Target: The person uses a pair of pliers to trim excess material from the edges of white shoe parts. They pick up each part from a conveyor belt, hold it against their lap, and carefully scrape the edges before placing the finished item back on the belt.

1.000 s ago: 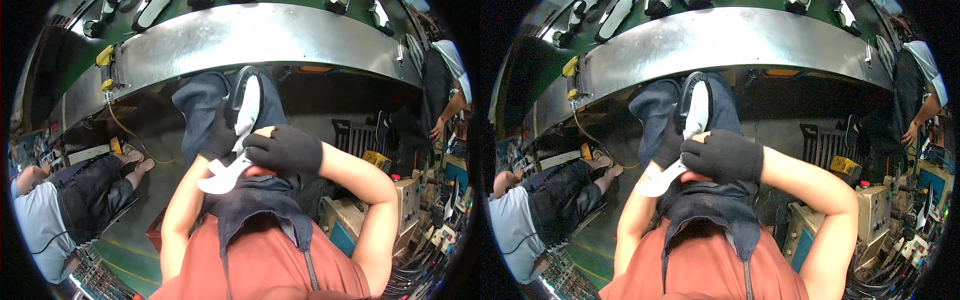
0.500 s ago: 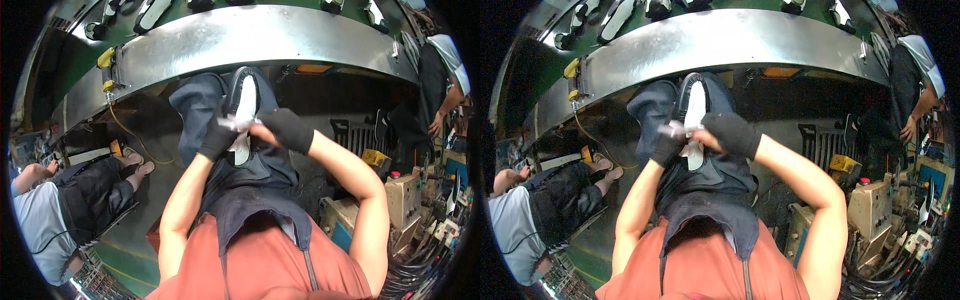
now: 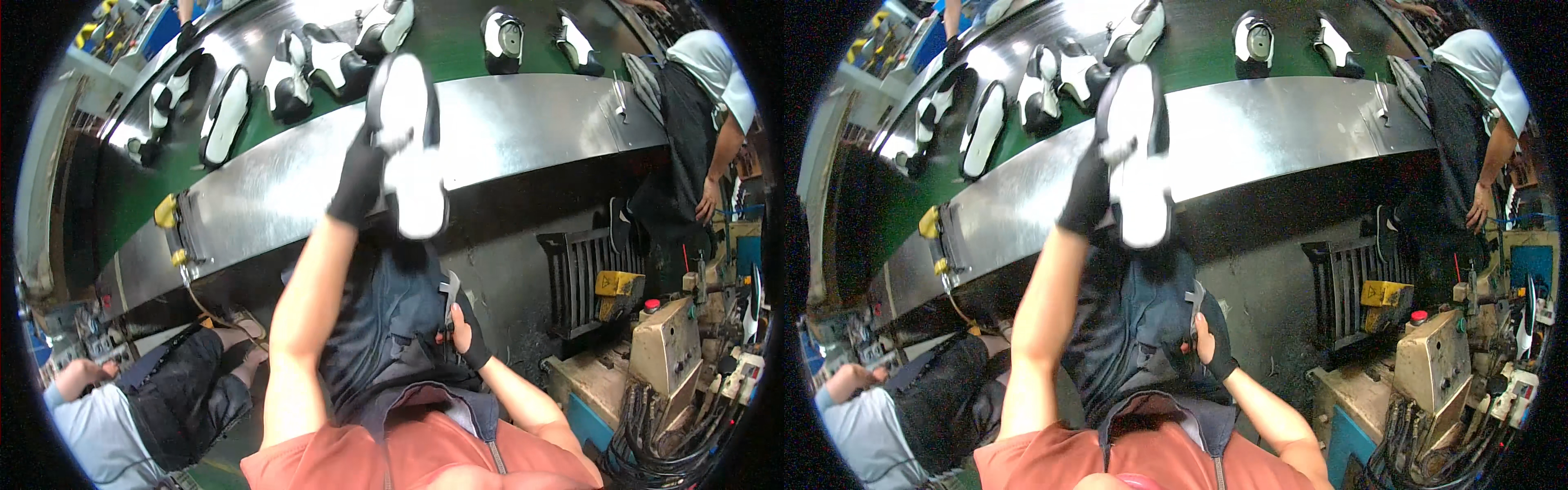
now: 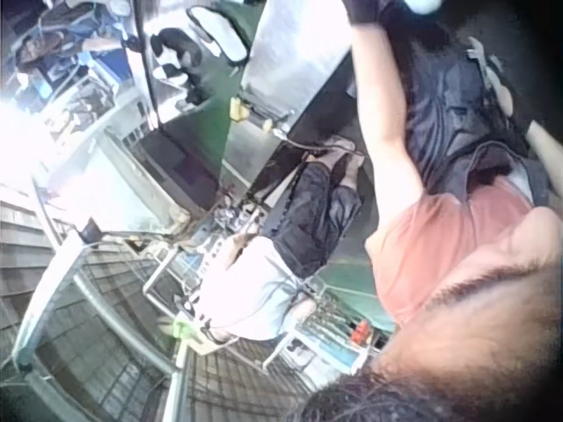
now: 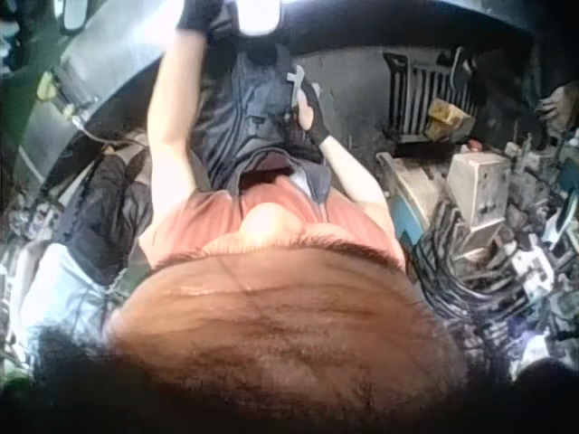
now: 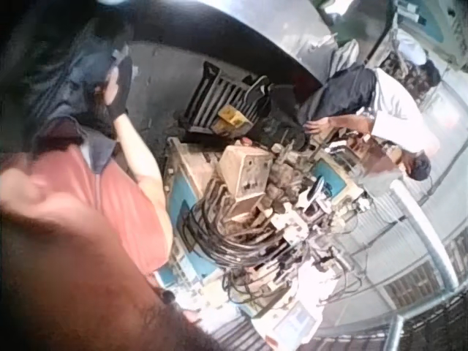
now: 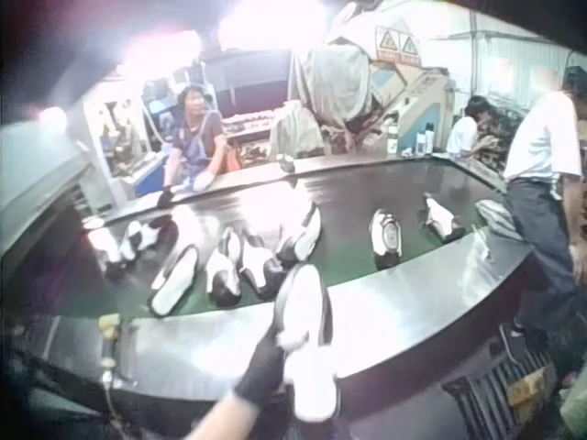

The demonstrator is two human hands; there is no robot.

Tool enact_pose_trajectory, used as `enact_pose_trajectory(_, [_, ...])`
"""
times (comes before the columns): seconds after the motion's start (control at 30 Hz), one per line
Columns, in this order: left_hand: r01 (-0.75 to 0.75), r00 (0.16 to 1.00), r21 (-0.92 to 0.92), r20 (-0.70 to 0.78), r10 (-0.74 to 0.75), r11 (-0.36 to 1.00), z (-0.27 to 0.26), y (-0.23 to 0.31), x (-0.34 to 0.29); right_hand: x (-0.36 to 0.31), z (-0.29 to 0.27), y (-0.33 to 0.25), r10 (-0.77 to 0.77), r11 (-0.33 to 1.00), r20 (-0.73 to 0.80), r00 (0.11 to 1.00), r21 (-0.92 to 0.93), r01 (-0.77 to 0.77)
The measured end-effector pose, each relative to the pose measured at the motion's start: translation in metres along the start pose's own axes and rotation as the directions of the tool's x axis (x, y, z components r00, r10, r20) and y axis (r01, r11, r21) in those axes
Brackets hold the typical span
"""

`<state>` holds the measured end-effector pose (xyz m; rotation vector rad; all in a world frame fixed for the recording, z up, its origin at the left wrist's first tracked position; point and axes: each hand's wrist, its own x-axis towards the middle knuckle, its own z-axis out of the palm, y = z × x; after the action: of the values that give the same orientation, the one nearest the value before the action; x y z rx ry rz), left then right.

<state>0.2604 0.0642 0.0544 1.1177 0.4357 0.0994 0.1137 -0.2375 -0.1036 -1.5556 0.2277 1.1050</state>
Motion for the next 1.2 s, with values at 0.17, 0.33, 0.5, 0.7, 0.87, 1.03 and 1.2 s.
enact_pose_trajectory(0.17, [-0.062, 0.966, -0.038, 0.249, 0.07, 0.997, -0.013, 0.024, 0.031, 0.038, 0.002, -0.05, 0.042, 0.999, 0.028, 0.999, -0.028, -0.041])
enact_pose_trajectory(0.33, [0.199, 0.883, 0.843, -0.375, 0.282, 0.499, -0.087, -0.037, -0.087, 0.074, -0.01, -0.065, 0.194, 0.963, 0.107, 0.975, -0.209, -0.169])
enact_pose_trajectory(0.5, [0.482, 0.627, 0.818, -0.571, 0.529, 0.312, -0.128, -0.115, -0.147, 0.065, 0.004, -0.07, 0.257, 0.948, 0.142, 0.956, -0.229, -0.221])
enact_pose_trajectory(0.7, [0.132, 0.71, 0.609, -0.609, 0.354, 0.782, -0.193, -0.136, -0.162, 0.047, 0.008, -0.039, 0.155, 0.976, 0.179, 0.972, -0.183, -0.122])
enact_pose_trajectory(0.87, [0.5, 0.52, 0.739, -0.673, 0.525, 0.452, -0.329, -0.143, -0.234, 0.05, -0.006, -0.028, 0.245, 0.94, 0.184, 0.952, -0.283, -0.188])
enact_pose_trajectory(1.03, [0.159, 0.963, 0.985, -0.14, -0.229, 0.067, -0.123, 0.007, -0.088, 0.055, -0.002, -0.052, 0.205, 0.97, 0.07, 0.976, -0.151, -0.193])
enact_pose_trajectory(1.2, [-0.44, 0.833, 0.864, 0.291, 0.47, 0.245, -0.007, 0.031, 0.151, 0.067, 0.004, -0.067, 0.144, 0.989, 0.097, 0.985, -0.032, -0.141])
